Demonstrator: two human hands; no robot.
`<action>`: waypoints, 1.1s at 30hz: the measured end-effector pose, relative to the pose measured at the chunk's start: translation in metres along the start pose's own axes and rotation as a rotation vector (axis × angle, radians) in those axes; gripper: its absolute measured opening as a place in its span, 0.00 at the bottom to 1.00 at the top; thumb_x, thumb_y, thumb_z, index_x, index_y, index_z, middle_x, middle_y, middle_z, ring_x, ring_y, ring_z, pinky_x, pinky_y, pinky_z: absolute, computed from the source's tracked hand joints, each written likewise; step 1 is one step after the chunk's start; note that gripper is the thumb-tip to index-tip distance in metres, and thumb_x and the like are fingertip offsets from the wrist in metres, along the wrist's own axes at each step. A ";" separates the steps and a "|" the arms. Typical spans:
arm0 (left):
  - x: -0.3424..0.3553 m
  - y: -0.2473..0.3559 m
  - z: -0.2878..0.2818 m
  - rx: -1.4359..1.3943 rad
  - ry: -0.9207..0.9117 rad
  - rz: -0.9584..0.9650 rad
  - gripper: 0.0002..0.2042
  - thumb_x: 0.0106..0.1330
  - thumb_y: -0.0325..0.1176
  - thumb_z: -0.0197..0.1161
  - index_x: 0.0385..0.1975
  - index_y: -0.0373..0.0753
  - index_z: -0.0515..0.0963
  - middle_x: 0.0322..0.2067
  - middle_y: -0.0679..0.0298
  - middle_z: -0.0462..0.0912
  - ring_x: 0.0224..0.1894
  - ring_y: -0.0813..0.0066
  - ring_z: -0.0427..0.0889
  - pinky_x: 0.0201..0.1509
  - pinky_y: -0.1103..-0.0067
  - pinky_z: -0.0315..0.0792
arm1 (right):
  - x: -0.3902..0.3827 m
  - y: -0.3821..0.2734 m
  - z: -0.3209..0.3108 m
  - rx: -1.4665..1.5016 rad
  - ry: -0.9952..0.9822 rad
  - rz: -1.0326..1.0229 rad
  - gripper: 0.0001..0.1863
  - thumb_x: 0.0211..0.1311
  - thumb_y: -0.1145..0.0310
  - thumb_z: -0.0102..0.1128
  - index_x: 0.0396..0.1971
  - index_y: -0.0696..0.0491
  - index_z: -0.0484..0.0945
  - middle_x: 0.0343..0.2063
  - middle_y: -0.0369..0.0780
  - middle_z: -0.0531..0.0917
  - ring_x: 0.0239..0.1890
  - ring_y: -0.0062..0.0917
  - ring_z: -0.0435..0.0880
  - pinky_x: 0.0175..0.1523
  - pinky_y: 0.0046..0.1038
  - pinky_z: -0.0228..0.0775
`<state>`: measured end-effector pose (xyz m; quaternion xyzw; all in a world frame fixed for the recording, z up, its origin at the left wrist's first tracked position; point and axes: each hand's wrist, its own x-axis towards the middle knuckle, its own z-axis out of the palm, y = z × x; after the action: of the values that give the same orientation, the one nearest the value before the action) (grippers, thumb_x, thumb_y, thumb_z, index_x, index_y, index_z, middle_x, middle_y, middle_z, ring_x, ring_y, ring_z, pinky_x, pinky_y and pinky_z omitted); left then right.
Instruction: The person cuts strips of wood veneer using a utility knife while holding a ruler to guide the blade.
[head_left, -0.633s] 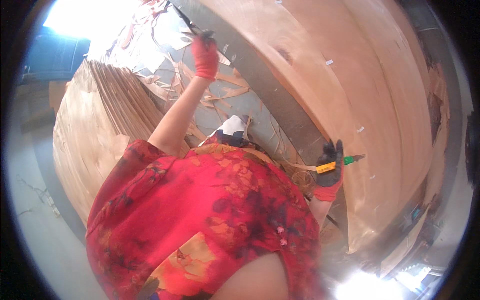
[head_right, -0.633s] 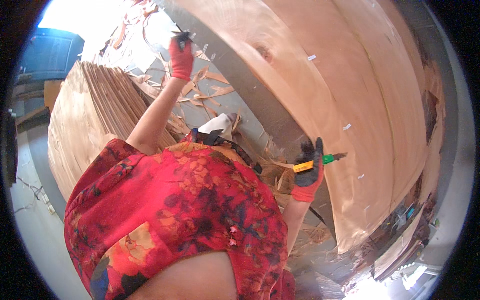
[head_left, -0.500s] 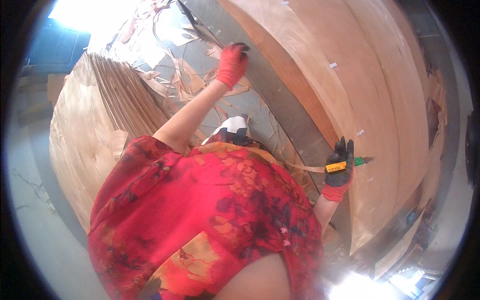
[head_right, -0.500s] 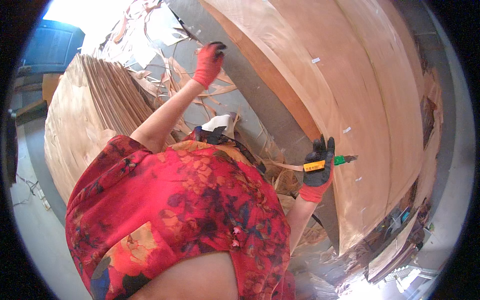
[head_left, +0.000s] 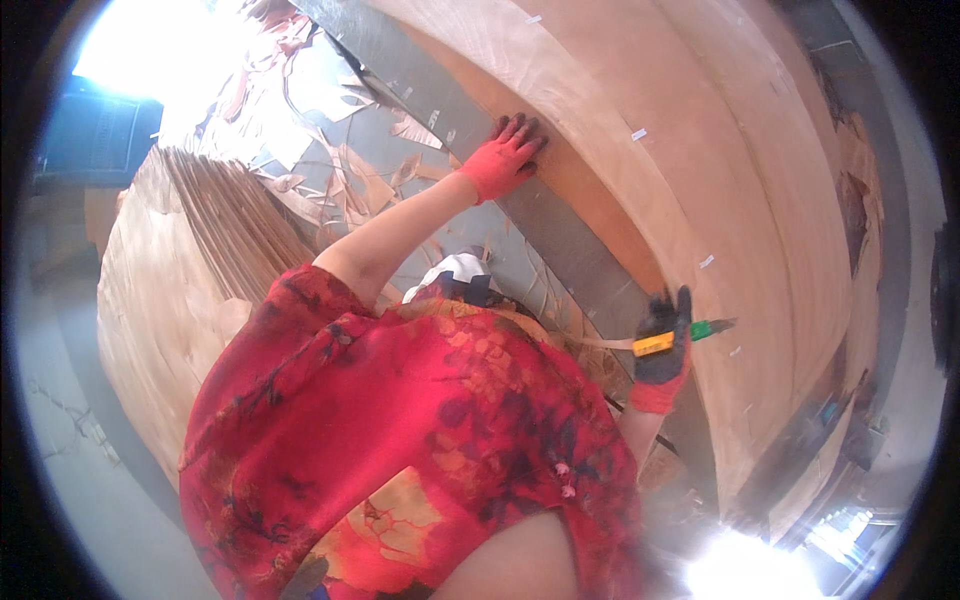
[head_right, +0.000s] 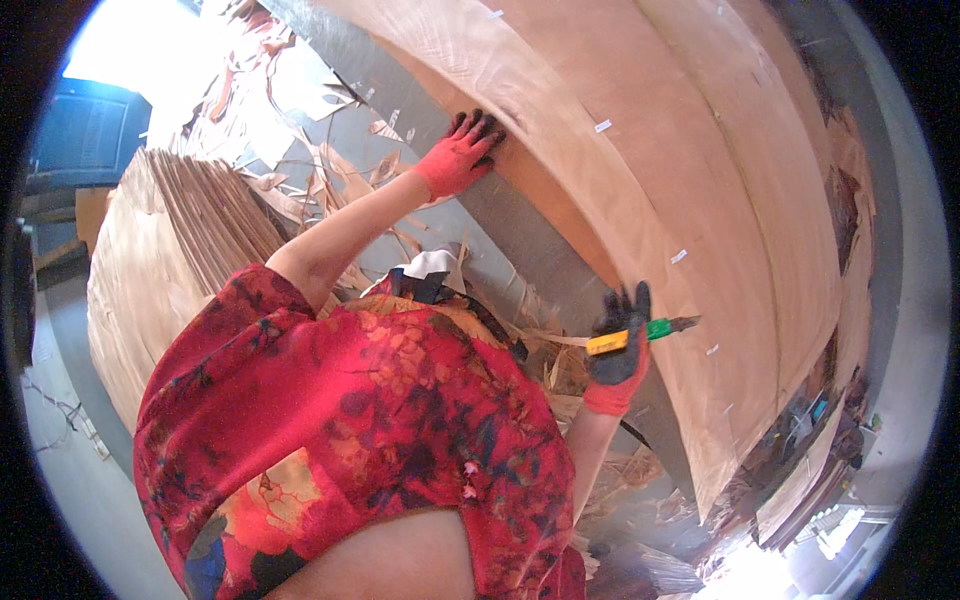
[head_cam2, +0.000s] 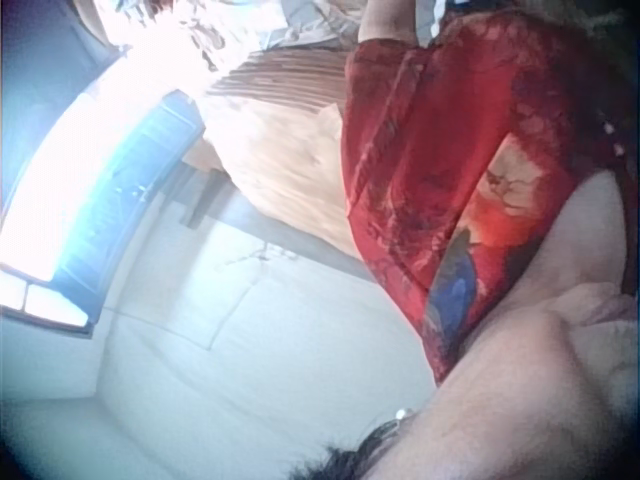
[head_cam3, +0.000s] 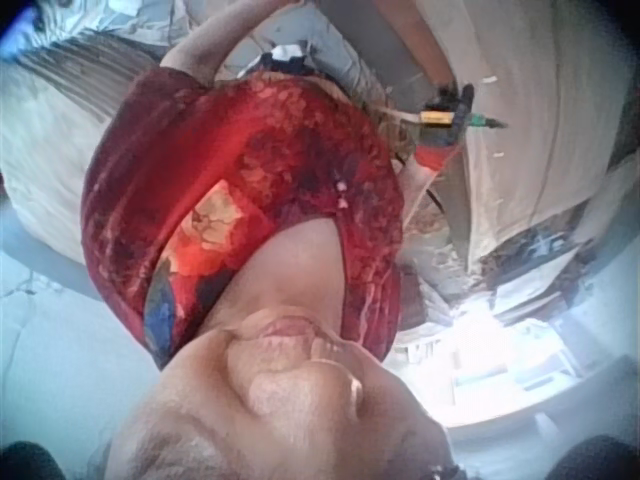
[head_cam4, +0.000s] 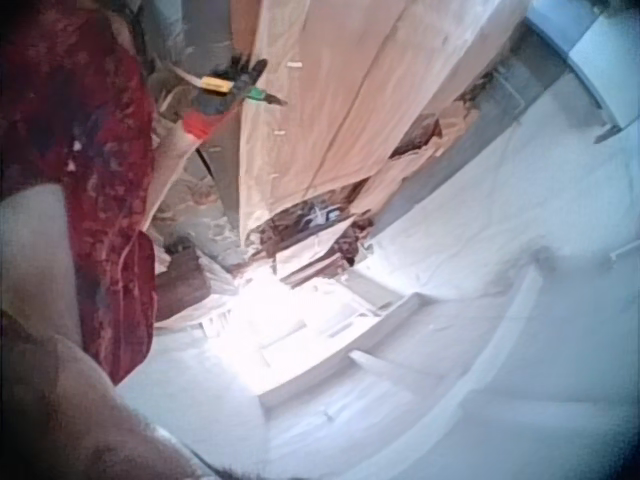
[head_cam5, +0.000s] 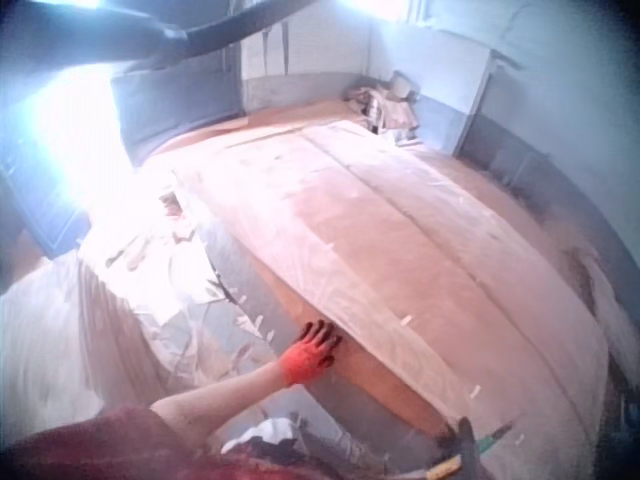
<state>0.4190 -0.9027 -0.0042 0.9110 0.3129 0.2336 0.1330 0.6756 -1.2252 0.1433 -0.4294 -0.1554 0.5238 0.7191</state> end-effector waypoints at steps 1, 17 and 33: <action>-0.006 0.000 -0.005 -0.010 -0.018 -0.004 0.26 0.64 0.39 0.62 0.63 0.40 0.71 0.66 0.48 0.67 0.72 0.42 0.57 0.77 0.50 0.48 | -0.010 0.012 -0.006 -0.013 0.015 0.024 0.31 0.76 0.58 0.50 0.74 0.50 0.58 0.67 0.45 0.72 0.62 0.31 0.76 0.52 0.29 0.78; -0.074 -0.016 -0.096 -0.155 -0.185 -0.195 0.14 0.62 0.26 0.60 0.47 0.38 0.80 0.53 0.55 0.80 0.59 0.52 0.76 0.66 0.62 0.68 | 0.006 0.042 0.031 -0.522 0.243 0.295 0.27 0.71 0.69 0.58 0.68 0.51 0.66 0.40 0.37 0.83 0.29 0.17 0.81 0.30 0.18 0.68; 0.072 -0.073 -0.010 0.038 0.035 -0.146 0.26 0.70 0.36 0.55 0.69 0.43 0.65 0.71 0.53 0.63 0.74 0.50 0.57 0.78 0.54 0.46 | 0.175 0.143 0.154 -0.710 0.004 0.292 0.30 0.78 0.60 0.48 0.75 0.41 0.54 0.27 0.38 0.85 0.19 0.19 0.81 0.21 0.24 0.71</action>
<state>0.4270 -0.8005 0.0003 0.8838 0.3853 0.2331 0.1267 0.5538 -0.9879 0.0814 -0.6704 -0.2630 0.5333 0.4438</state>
